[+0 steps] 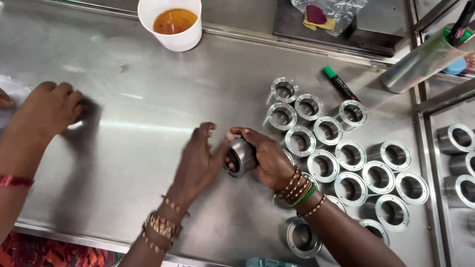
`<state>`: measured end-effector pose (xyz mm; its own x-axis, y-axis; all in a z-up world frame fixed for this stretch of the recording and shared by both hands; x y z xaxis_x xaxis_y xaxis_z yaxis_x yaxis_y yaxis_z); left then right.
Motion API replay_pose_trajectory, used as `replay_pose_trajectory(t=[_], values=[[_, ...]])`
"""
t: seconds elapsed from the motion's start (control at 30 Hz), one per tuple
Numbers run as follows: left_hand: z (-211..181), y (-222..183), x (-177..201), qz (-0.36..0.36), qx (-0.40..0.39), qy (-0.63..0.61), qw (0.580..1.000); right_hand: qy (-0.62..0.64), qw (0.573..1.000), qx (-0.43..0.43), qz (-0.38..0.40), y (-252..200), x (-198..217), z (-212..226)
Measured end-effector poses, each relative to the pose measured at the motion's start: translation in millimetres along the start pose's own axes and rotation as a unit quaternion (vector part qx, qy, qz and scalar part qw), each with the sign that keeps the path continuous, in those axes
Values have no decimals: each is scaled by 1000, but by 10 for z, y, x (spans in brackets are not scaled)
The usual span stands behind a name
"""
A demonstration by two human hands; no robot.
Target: Applying a liquid with a pipette to metal rings and marking them with a green marker on an industrial workstation.
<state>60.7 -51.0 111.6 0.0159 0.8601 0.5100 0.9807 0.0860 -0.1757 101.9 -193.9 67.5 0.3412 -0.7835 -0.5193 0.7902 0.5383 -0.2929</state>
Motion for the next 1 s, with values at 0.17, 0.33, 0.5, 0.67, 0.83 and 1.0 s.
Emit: replay_pose_trajectory(t=[0.17,0.33,0.5,0.67,0.83,1.0], values=[[233,-85,54,27,-81,-48,995,-136,990,22,-18,-250,187,264],[1116,167,1224,-84,37,204,975,-446,891,47,-65,-376,574,402],[939,189,1119,-70,49,509,856,-354,933,-34,-53,-79,77,48],[275,81,124,76,-28,301,950,-146,982,113,32,152,-186,256],[360,-5,315,-16,-7,186,982,-125,982,108,-86,373,121,91],[-229,-288,242,-78,-167,200,962,0,999,-34,-13,272,-272,-283]])
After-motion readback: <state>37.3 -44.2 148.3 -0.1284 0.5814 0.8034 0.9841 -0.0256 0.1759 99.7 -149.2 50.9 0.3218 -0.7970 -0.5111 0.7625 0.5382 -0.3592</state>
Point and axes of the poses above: each hand's wrist, its own y-axis towards the middle knuckle, its own x-axis out of the back of the hand, z = x × y, the point moved 7 cm from there along y, towards the middle knuckle, and after that the axes turned 2 degrees about x, right-handed, at the moved point
